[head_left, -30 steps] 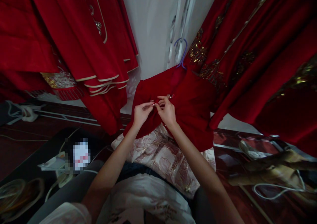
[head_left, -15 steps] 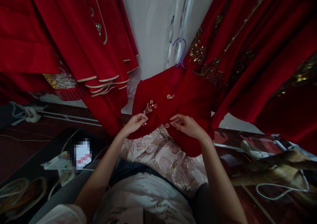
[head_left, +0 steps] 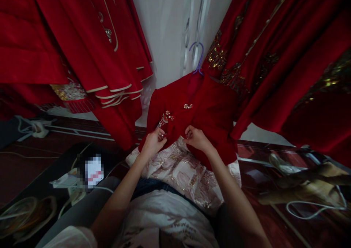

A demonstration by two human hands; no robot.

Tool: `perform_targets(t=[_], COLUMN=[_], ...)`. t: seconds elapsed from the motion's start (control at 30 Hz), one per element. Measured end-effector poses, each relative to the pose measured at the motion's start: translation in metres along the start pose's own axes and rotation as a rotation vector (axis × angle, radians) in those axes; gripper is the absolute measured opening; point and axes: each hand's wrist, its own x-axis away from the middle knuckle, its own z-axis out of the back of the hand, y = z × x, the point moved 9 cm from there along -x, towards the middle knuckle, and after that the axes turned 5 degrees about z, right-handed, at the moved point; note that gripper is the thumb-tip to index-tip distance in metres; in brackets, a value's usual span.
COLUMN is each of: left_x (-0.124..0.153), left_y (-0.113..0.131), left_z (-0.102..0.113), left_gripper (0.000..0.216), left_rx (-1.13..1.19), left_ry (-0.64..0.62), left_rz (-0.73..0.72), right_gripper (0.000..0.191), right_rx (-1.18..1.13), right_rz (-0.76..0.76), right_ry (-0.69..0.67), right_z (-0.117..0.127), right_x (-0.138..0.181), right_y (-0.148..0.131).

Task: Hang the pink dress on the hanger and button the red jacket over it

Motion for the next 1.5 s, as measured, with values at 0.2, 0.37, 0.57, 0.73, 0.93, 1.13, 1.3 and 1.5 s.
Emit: perform_targets(t=[0.2, 0.37, 0.57, 0.73, 0.93, 1.13, 1.3, 1.5], left_x=[0.005, 0.015, 0.019, 0.016, 0.012, 0.013, 0.018, 0.015], left_y=[0.039, 0.039, 0.028, 0.015, 0.011, 0.016, 0.027, 0.015], left_z=[0.02, -0.037, -0.047, -0.044, -0.046, -0.046, -0.037, -0.043], left_gripper=[0.017, 0.023, 0.02, 0.017, 0.016, 0.019, 0.011, 0.013], left_rx=[0.329, 0.383, 0.412, 0.452, 0.599, 0.511, 0.322, 0.426], left_ry=[0.193, -0.053, 0.008, 0.042, 0.014, -0.008, 0.093, 0.051], left_rz=[-0.007, 0.041, 0.078, 0.156, 0.187, 0.133, 0.016, 0.095], right_gripper=[0.017, 0.019, 0.031, 0.03, 0.02, 0.015, 0.017, 0.013], right_rx=[-0.215, -0.223, -0.195, -0.328, -0.213, -0.176, -0.167, -0.13], right_rz=[0.048, 0.05, -0.004, -0.008, 0.027, -0.001, 0.012, 0.03], right_ry=[-0.011, 0.093, 0.174, -0.012, 0.055, 0.087, 0.007, 0.066], right_z=[0.046, 0.063, 0.028, -0.007, 0.004, 0.014, 0.007, 0.005], right_x=[0.013, 0.024, 0.013, 0.002, 0.002, 0.001, 0.001, 0.0], right_y=[-0.013, -0.044, -0.043, -0.022, -0.026, -0.024, -0.022, -0.026])
